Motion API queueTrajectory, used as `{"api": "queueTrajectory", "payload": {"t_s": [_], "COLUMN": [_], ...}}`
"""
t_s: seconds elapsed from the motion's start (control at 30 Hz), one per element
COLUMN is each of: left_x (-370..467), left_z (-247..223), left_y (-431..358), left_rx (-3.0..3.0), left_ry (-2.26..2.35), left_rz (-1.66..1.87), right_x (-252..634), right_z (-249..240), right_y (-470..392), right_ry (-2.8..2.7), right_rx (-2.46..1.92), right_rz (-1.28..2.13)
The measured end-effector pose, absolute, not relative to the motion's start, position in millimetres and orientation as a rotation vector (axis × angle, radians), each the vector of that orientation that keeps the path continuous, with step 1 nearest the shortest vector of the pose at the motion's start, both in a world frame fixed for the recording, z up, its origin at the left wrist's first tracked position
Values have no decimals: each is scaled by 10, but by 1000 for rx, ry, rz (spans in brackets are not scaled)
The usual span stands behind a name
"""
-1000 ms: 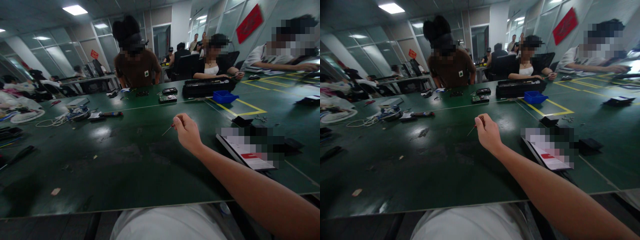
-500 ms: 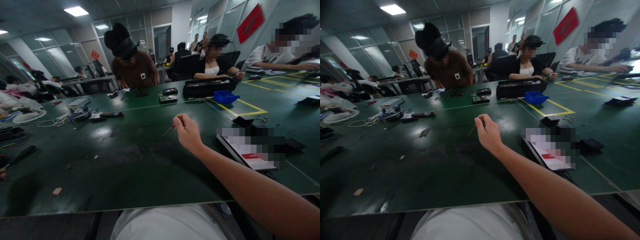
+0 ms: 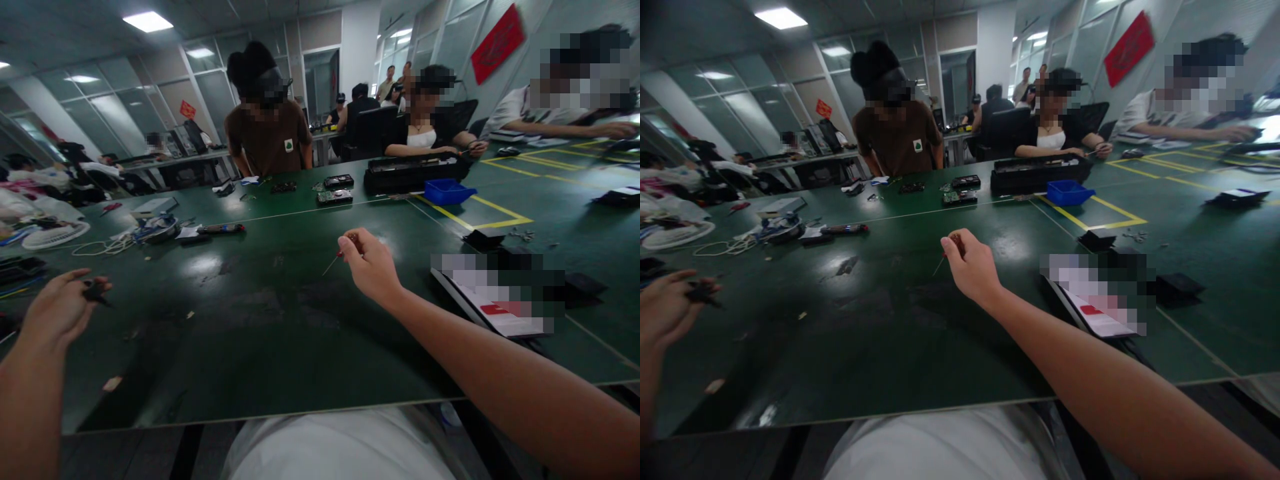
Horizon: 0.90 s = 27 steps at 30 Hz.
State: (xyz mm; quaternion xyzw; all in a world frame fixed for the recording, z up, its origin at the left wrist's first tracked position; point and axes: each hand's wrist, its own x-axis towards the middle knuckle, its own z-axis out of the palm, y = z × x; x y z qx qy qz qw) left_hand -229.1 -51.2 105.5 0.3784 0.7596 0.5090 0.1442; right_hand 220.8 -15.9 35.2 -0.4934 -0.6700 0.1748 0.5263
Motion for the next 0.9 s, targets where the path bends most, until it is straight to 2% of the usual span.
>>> {"api": "queueTrajectory", "payload": {"t_s": [0.13,0.43,0.67,0.9], "left_x": [-1931,-378,232,158], "left_z": [900,617,247,18], "left_y": [-248,52,24,3], "left_rx": [1081,1493,1908,2073], "left_ry": [1896,1324,1438,1369], "left_rz": [1469,1142,820,884], "right_x": [2212,2228,2224,2195], "right_z": [357,372,371,296], "right_y": [-168,-183,-189,-142], "right_ry": [-1609,-1628,-1600,-1516], "right_rx": [-1197,-1189,-1172,-990], "right_rz": [406,381,408,646]}}
